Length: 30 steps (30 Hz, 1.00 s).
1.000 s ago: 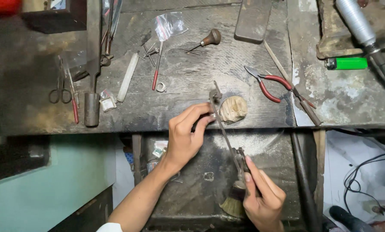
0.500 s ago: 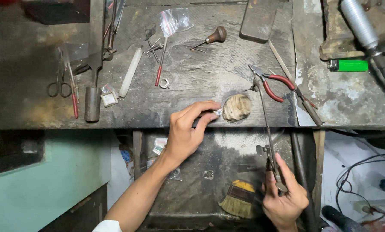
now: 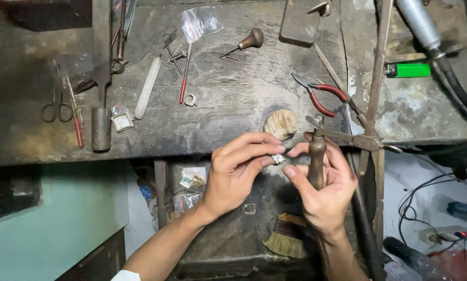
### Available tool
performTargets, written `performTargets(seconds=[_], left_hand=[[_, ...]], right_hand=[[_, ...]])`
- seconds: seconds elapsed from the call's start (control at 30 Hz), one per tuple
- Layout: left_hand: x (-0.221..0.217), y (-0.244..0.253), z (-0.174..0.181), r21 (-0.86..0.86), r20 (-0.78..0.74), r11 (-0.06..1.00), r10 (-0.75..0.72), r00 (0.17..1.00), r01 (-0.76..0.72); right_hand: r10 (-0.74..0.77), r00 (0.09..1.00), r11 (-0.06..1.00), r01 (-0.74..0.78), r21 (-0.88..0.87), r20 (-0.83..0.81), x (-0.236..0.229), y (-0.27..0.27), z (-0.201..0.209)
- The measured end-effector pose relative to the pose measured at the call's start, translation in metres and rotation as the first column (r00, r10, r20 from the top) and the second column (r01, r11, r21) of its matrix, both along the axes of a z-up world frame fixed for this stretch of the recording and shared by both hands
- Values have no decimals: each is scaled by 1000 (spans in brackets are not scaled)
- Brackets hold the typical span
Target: Shaping and smoothing a small metal ring using a jeweler's saw and a hand file at a workshop bench.
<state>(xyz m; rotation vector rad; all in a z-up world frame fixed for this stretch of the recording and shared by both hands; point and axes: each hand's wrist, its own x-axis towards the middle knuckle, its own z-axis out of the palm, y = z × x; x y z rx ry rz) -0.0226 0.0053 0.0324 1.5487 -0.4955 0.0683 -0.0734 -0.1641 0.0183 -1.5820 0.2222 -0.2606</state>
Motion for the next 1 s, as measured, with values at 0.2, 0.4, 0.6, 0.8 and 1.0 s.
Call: performTargets(seconds=[0.2, 0.4, 0.6, 0.8, 1.0], left_hand=[[-7, 0, -1, -36, -20, 998, -45, 999, 44], [-6, 1, 2, -12, -7, 999, -52, 999, 52], [-6, 3, 0, -11, -14, 996, -85, 996, 85], [-5, 2, -4, -21, -40, 995, -99, 994, 98], [-4, 5, -3, -19, -99, 991, -131, 986, 130]], right_hand=[[48, 997, 998, -50, 41, 62, -1, 2, 0], [63, 996, 998, -65, 16, 64, -3, 1, 1], [61, 998, 998, -61, -15, 6, 0, 3, 6], [80, 997, 997, -81, 17, 16, 0, 1, 5], [65, 995, 994, -59, -88, 69, -2, -5, -2]])
